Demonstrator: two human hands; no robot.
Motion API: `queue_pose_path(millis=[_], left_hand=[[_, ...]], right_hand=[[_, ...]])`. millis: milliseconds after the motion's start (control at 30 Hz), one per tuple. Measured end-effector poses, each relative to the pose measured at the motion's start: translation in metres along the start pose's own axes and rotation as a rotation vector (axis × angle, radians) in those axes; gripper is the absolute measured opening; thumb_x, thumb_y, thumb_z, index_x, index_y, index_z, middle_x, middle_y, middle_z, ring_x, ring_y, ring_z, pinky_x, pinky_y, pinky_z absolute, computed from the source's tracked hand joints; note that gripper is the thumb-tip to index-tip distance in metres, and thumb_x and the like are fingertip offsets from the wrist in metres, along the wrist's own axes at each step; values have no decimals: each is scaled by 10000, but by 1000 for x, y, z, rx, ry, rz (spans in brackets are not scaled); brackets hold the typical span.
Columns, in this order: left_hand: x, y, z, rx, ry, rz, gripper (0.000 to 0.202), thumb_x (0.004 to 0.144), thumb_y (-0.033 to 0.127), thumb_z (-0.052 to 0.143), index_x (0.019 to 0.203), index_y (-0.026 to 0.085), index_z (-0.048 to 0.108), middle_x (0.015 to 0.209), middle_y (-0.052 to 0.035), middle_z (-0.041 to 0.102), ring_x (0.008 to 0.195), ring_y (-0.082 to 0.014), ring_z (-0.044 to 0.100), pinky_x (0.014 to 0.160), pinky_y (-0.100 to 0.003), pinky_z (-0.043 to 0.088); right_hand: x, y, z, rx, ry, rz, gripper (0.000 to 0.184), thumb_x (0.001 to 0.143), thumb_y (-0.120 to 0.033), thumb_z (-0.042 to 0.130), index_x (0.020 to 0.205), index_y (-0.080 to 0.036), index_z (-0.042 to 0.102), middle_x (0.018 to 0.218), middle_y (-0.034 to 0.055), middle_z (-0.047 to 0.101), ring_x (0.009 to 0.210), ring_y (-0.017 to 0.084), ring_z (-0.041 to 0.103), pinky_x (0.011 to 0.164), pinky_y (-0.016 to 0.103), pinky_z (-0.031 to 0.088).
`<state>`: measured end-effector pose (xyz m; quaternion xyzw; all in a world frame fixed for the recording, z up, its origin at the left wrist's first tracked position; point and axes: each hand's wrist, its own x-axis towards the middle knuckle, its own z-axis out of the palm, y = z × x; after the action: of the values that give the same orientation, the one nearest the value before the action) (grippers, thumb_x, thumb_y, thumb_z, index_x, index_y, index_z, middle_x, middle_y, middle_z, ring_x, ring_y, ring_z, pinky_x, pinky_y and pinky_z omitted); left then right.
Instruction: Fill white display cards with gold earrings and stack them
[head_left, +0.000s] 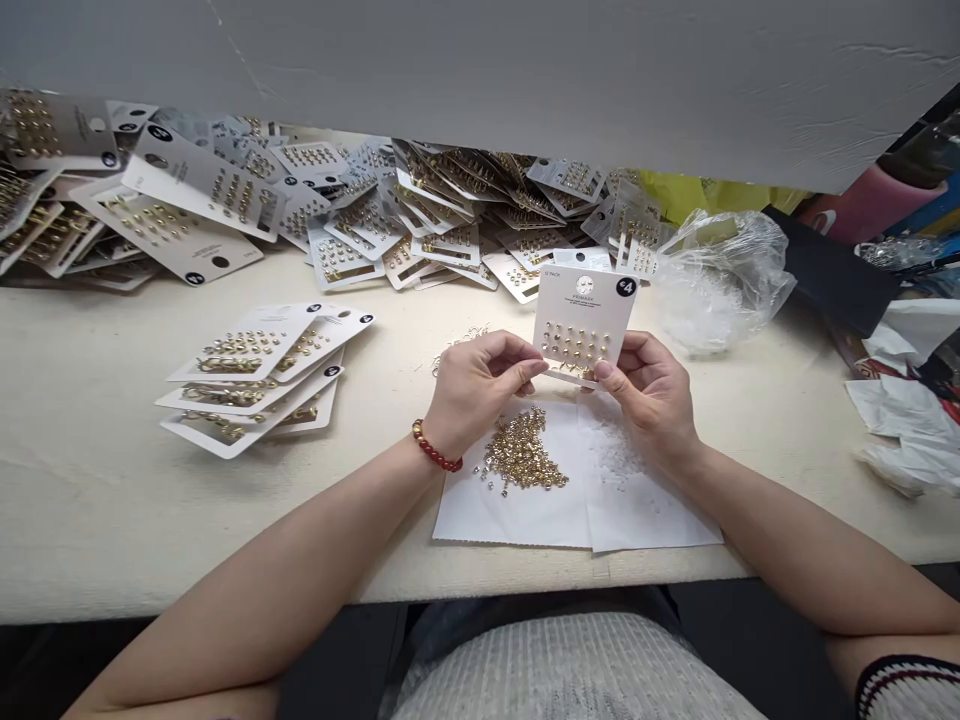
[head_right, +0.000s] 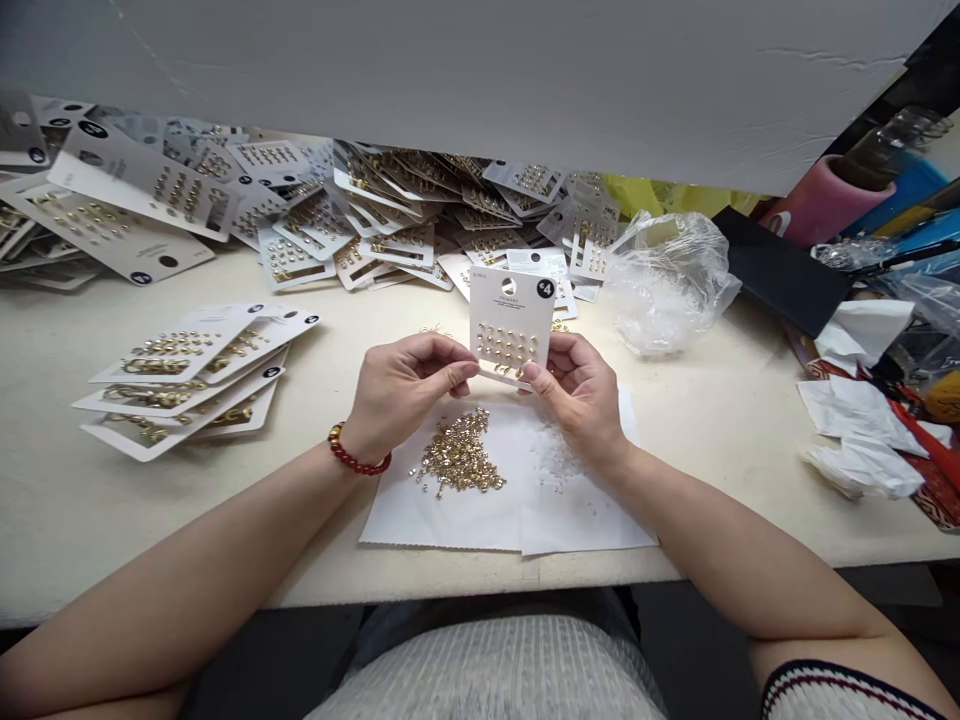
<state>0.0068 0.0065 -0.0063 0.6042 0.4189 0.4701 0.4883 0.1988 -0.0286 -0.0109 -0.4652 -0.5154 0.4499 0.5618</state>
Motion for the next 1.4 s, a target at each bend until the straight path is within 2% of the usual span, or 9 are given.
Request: queue_pose_path(millis=[167,333,500,733,833,1033,1100,1267,1400], left_hand=[[0,-3,0,41,37,37,52,813,214,722,827,175,754,705,-15,724,550,-86,640,525,-207,575],[-2,-3,1,32,26,29,99,816,205,721,892,144,736,770,-38,743,658,-119,713,626,-230,642],[-4,0,4,20,52,0,92,783,195,752,840,129,725,732,-38,747,628,-129,734,607,-222,654],[-4,-3,4,74,56,31,77,798,203,733,835,138,712,721,-36,743,605,-133,731,590,-232,650],[-5,-3,5,161,73,84,78,817,217,715,816,141,696,722,-39,736,603,-135,720,575,-247,633],[-8,0,8,525,106,310,91,805,152,676,716,149,657,678,-36,698,620,-134,653,586,-270,576],[-8,-1,8,442,74,245,70,813,170,675,746,149,674,699,-41,711,624,-138,664,585,-274,579],[-3,-4,9,-76,47,-107,83,784,188,723,848,136,707,748,-47,748,664,-141,730,659,-267,628],[-2,-3,11,-166,35,-168,109,730,201,779,779,140,702,680,-19,719,592,-121,700,618,-250,618]], right_hand=[[0,-1,1,-21,12,-3,319,790,-401,769,1015,-246,604,1017,30,742,945,184,728,864,369,645],[0,-1,2,10,25,4,326,772,-395,789,1001,-239,616,1012,30,746,926,175,728,859,352,646],[-1,-2,2,-5,23,-13,314,778,-382,790,995,-233,618,1003,29,747,909,171,731,860,350,646],[-2,-2,3,-40,4,-57,282,804,-356,771,999,-231,611,1000,28,752,874,164,739,863,349,644],[-2,-1,4,-47,-17,-85,274,810,-328,769,1012,-235,608,998,24,753,894,164,742,872,348,642],[-7,1,9,-62,-60,-119,282,803,-254,776,1035,-214,621,996,33,741,905,162,740,850,332,643],[-9,1,10,-80,-73,-139,279,809,-241,769,1045,-210,623,992,34,733,887,158,737,825,326,647],[-8,1,6,-146,-81,-254,290,822,-188,750,1081,-216,623,1015,34,711,907,157,725,803,317,646],[-7,1,4,-250,-82,-420,329,844,-152,719,1146,-228,613,1047,34,700,930,159,714,829,337,642]])
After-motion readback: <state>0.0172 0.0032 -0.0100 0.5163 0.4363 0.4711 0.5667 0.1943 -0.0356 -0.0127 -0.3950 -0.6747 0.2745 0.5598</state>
